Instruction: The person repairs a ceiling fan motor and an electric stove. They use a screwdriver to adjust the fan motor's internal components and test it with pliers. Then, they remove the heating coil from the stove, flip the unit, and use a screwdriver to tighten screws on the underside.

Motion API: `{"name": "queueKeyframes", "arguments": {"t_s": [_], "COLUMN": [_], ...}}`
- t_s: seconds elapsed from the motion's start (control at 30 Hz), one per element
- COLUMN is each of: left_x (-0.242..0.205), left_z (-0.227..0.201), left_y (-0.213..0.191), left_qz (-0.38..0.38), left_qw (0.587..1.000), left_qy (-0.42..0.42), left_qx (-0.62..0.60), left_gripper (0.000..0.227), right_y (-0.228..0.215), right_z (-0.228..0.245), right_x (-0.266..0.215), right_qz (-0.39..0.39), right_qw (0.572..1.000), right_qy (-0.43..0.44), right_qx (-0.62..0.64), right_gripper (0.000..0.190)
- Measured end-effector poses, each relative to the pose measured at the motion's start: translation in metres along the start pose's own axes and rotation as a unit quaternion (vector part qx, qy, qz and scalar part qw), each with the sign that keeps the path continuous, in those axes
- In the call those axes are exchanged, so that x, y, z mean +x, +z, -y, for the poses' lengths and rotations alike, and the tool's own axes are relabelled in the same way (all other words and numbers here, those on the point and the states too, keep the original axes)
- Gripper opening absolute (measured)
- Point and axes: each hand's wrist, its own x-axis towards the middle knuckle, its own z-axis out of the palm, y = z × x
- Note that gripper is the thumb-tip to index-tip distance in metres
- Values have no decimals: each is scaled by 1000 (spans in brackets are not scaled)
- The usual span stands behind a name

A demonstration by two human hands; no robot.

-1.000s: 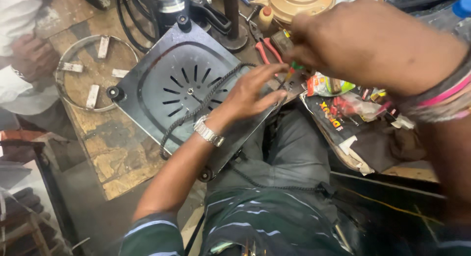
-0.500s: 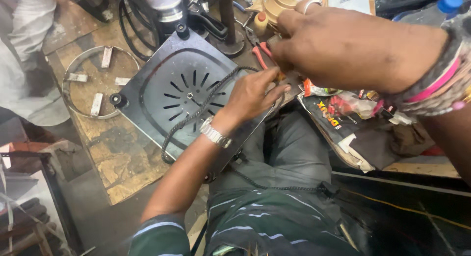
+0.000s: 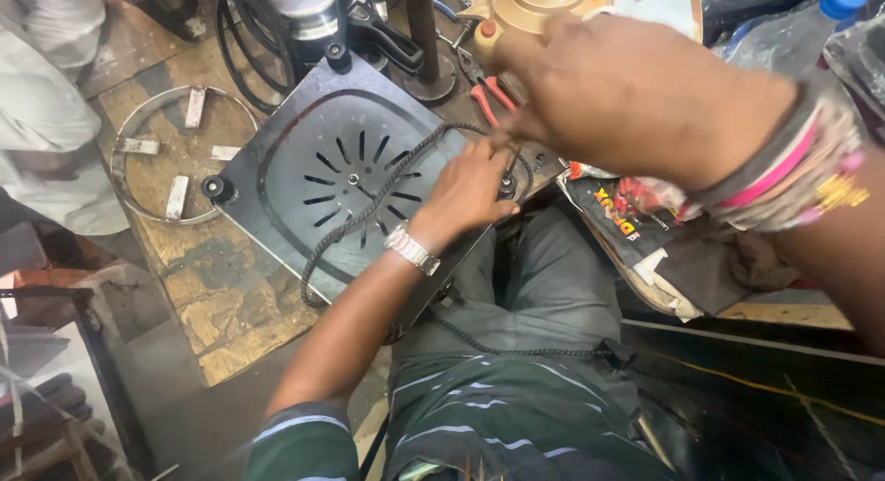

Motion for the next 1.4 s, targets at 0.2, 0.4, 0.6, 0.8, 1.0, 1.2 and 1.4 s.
{"name": "queueKeyframes", "arguments": {"t_s": [0.2, 0.4, 0.6, 0.8, 1.0, 1.2, 1.4], "left_x": [-7, -16, -19, -18, -21, -21, -22], "left_z": [22, 26, 22, 20, 17, 16, 13], "left_y": [30, 32, 27, 25, 22, 23, 18], "left_qz": [-42, -78, -121, -116, -113, -116, -104], "left_qw": [997, 992, 987, 987, 988, 987, 990], "left_qy": [-4, 10, 48, 55, 52, 51, 45], "left_qx": [-66, -94, -90, -95, -92, -94, -82], "left_gripper": [49, 44, 49, 46, 44, 40, 39], "right_y": [2, -1, -9, -3, -4, -2, 1], "right_z": [-11, 7, -3, 5, -8, 6, -6], "right_x": [-7, -8, -2, -8, -12, -14, -19], "right_qz": [-91, 42, -144, 67, -116, 99, -4], "right_qw": [988, 995, 976, 987, 982, 987, 1000], "right_qy": [-121, 76, -162, 102, -134, 94, -27], "right_qx": [-20, -45, -5, -104, 72, -88, 13], "right_gripper": [35, 34, 30, 32, 30, 28, 39]}}
